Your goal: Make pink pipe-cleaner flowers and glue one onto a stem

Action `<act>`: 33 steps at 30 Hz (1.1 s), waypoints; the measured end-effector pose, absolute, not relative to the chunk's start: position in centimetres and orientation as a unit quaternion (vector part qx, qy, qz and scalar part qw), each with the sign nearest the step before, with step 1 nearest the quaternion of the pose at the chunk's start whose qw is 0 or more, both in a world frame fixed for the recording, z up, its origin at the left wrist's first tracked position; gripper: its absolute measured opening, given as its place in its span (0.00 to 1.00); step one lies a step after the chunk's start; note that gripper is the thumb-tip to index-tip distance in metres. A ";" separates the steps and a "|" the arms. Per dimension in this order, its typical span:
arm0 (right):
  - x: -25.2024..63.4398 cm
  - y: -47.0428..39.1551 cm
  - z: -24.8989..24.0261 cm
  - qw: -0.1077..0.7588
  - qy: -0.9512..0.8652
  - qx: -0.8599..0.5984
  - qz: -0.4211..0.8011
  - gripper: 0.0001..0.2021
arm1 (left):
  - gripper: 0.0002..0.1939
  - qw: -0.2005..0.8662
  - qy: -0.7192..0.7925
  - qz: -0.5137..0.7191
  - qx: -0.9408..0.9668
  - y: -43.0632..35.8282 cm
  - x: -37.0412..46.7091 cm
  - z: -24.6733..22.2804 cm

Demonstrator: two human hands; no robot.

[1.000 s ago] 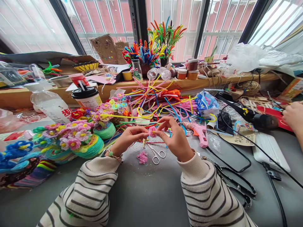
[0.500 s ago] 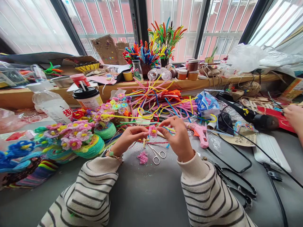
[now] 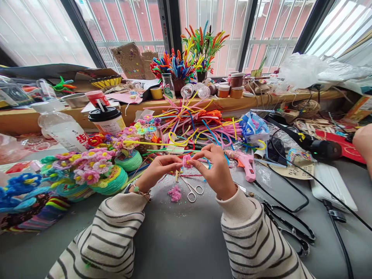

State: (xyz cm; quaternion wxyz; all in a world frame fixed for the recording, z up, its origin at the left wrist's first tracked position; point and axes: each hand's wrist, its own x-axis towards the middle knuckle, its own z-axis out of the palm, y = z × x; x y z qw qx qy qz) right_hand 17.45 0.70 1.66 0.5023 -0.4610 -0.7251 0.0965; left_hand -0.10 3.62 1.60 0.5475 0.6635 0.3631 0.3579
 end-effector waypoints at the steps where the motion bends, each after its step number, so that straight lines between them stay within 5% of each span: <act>1: 17.4 0.7 1.7 0.503 -0.725 -0.461 0.096 0.05 | 0.10 0.546 0.364 0.358 0.664 3.6 -0.1 1.6; 33: 16.8 0.4 1.4 0.524 -0.709 -0.464 0.086 0.05 | 0.13 0.542 0.378 0.361 0.658 3.6 -0.2 1.6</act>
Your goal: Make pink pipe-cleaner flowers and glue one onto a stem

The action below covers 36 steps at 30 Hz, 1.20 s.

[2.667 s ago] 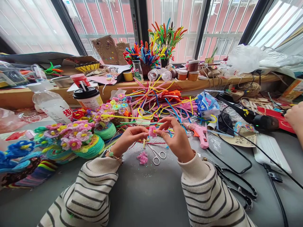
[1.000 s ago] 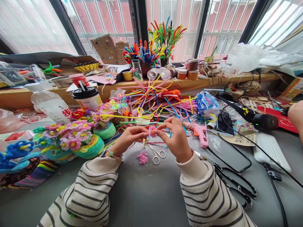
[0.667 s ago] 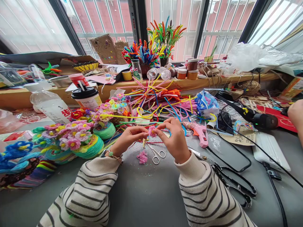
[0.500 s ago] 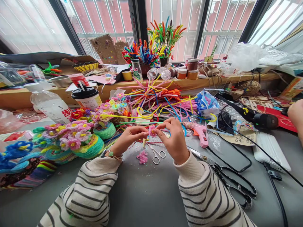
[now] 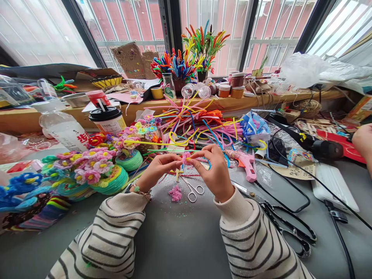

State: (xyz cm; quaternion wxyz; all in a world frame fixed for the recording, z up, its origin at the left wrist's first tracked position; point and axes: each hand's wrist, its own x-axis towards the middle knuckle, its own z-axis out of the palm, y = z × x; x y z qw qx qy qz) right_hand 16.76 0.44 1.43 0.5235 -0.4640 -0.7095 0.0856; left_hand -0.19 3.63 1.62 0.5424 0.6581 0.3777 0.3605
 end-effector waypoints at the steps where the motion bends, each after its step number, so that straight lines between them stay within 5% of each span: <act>1: 16.8 0.5 1.4 0.524 -0.709 -0.463 0.086 0.05 | 0.12 0.544 0.377 0.360 0.657 3.6 -0.2 1.6; 36: 16.3 0.5 0.9 0.511 -0.713 -0.480 0.029 0.04 | 0.11 0.547 0.383 0.370 0.645 3.9 -0.1 1.2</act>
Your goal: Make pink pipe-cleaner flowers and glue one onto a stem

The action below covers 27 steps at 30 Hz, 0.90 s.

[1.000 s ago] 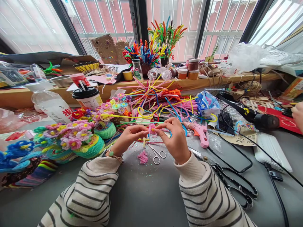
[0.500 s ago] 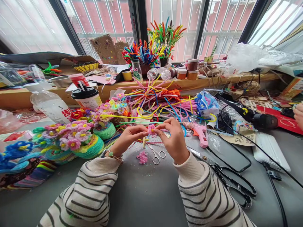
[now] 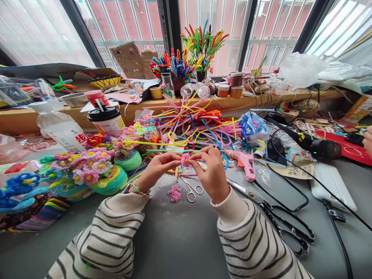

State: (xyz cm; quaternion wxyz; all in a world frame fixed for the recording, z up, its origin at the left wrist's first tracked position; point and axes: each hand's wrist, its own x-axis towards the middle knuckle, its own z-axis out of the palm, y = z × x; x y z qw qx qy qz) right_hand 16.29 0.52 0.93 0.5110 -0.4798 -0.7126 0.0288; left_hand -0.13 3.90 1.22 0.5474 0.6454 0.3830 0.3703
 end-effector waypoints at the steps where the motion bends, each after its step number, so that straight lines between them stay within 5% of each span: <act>1: 16.2 0.5 0.9 0.512 -0.711 -0.482 0.026 0.04 | 0.11 0.544 0.386 0.369 0.647 3.9 -0.2 1.2; 27: 15.4 0.3 0.4 0.526 -0.690 -0.497 0.018 0.04 | 0.11 0.561 0.375 0.383 0.631 4.0 0.0 1.0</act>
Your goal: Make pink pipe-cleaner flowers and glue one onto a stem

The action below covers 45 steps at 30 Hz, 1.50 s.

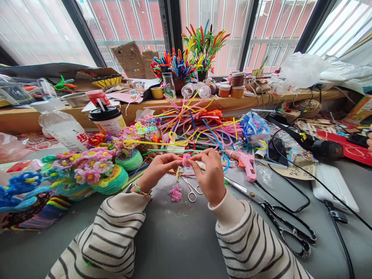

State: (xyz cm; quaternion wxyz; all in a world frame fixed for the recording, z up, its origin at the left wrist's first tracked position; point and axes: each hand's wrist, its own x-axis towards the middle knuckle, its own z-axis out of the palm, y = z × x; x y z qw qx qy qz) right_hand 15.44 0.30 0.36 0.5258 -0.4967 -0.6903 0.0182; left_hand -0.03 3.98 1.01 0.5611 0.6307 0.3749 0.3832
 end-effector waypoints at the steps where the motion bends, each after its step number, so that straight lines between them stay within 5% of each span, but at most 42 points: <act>1: 15.4 0.3 0.4 0.527 -0.690 -0.496 0.019 0.03 | 0.11 0.564 0.376 0.383 0.628 4.0 0.0 1.1; 45: 15.4 0.3 0.2 0.525 -0.694 -0.493 0.010 0.04 | 0.11 0.650 0.360 0.399 0.538 3.6 0.6 0.6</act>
